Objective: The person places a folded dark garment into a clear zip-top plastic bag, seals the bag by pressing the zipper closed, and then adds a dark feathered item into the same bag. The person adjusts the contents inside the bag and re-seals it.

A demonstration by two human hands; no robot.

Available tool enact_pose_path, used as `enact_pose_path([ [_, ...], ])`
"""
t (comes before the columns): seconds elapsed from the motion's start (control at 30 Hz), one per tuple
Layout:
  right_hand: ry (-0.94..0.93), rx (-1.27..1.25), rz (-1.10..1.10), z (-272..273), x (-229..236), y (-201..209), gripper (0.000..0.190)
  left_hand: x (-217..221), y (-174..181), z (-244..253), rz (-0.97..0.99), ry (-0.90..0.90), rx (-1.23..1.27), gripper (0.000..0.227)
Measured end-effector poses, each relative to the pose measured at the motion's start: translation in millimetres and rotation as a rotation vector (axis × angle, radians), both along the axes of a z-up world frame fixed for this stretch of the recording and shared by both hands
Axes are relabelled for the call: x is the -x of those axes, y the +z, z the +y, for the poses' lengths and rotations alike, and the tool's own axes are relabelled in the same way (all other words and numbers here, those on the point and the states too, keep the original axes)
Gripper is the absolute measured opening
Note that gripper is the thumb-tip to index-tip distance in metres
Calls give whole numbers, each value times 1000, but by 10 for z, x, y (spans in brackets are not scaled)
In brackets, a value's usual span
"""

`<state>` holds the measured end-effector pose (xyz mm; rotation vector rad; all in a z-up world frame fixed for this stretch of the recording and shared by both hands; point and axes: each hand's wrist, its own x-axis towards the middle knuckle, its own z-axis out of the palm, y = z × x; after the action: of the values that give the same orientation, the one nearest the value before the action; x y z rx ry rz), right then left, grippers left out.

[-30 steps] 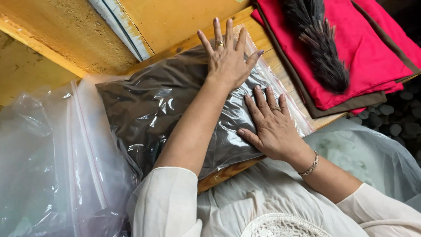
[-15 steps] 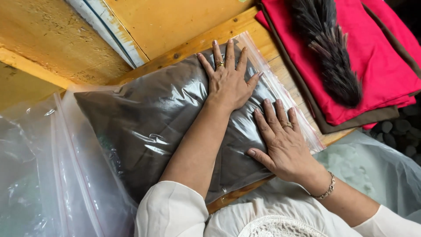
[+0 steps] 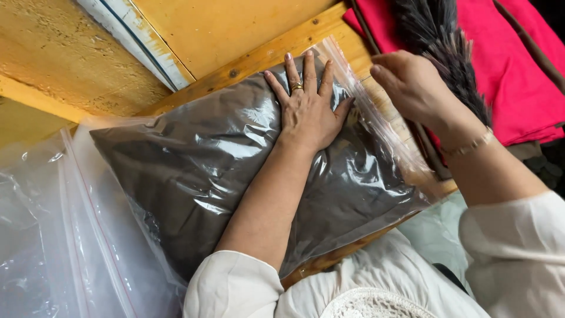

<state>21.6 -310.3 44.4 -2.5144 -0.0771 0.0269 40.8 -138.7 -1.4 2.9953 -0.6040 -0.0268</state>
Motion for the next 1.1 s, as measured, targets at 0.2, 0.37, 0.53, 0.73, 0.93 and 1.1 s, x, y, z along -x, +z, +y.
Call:
enact_pose_path([
  [0.2,-186,-164,213,198,-636,-291,52,20,9,-3,-14,8,-14,77],
  [0.37,-252,-241,285,169,-949,-493,25,27,23,-7,-20,12,-28,78],
  [0.53,-194,-299,308,224,-1049,-414,6,32,-8,-6,-61,11,-51,82],
  [0.73,-210,-240,202,201,-1206,-595,11,56,-37,14,-106,19,-48,87],
  [0.93,-182,-443,169,205,-1117,-539,13,80,22,21,-64,4,-57,84],
  [1.1,-153,-445,127,174,-1259,-660,14,73,35,26,-56,3,-67,84],
])
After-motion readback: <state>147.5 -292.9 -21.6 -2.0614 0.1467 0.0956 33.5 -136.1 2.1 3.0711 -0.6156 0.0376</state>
